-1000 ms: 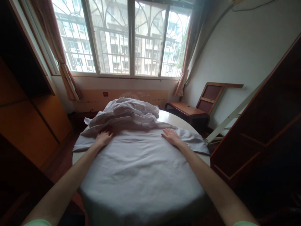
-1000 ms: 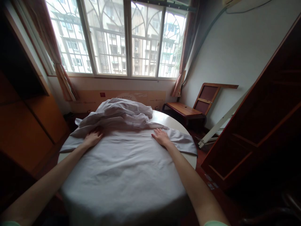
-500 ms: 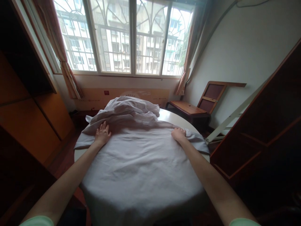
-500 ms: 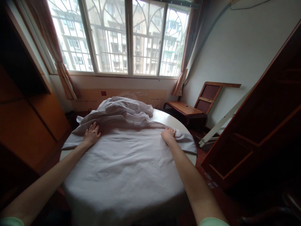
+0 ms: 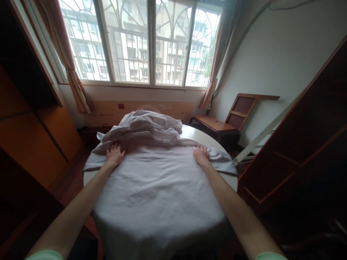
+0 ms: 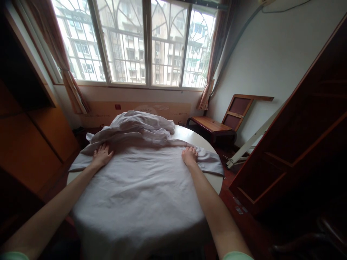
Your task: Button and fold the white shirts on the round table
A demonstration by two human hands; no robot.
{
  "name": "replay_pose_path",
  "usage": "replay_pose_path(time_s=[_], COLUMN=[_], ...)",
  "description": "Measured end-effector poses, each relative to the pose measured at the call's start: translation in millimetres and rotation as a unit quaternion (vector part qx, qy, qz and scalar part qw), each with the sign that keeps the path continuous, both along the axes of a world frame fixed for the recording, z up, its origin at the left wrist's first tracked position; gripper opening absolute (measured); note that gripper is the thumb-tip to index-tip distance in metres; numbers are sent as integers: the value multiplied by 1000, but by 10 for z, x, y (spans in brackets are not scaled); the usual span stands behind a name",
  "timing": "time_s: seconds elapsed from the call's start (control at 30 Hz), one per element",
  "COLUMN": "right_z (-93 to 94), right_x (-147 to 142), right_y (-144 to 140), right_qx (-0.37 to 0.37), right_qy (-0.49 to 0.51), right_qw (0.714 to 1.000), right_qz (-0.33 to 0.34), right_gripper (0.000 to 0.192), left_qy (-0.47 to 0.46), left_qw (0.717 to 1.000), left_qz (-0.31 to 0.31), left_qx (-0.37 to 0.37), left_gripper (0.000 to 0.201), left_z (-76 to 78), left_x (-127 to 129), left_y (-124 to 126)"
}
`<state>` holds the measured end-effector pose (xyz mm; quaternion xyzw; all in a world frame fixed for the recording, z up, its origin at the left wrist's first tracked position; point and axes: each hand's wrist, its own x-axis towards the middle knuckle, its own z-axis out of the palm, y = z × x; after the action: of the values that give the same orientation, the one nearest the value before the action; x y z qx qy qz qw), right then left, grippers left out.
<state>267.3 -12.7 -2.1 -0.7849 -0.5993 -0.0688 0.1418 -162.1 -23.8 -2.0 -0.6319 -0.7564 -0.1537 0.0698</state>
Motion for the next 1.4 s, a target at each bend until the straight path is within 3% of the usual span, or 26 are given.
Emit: replay_pose_path(time_s=[0.17,0.27,0.33,0.4,0.5,0.63,0.77,0.87,1.07,1.2,1.27,1.33,1.4], right_z=[35,82,114,134,126,82,95,167,380,455,442,396,335], right_x=[-46,-97,-121,-138,-198,-467,-890,-1151,-1368,-1308,-1223,-1120,-1025], right_y=[-59,-113,-137,-145,-139,-177,-399,-785,-1899,-2196,-2109,-1928,-1739], right_qx=[12,69,101,109,106,93,-5,-80,-130,-155,-156,-141,-127], right_qy=[-6,-34,-52,-48,-9,32,24,11,45,69,80,89,86], right_qw=[1000,996,988,973,945,910,855,823,670,600,611,680,759], right_qz=[6,37,104,199,308,403,517,562,729,782,772,714,632], right_gripper=[35,31,31,33,35,35,49,56,61,61,58,57,59], left_qy=[6,56,76,77,54,21,5,3,6,14,26,36,30], left_qw=[998,987,972,965,971,973,972,973,973,980,989,992,987], left_qz=[24,-89,-182,-225,-216,-217,-220,-219,-218,-188,-143,-115,-152], left_qx=[55,125,129,110,85,73,77,75,74,57,42,38,51], left_gripper=[56,45,42,38,37,37,37,35,33,33,33,33,36], left_z=[28,57,73,78,66,55,73,81,62,94,119,129,113], left_x=[61,125,156,162,132,93,97,113,108,131,234,435,717], left_y=[-69,-109,-113,-103,-80,-66,-81,-90,-68,-77,-118,-210,-368])
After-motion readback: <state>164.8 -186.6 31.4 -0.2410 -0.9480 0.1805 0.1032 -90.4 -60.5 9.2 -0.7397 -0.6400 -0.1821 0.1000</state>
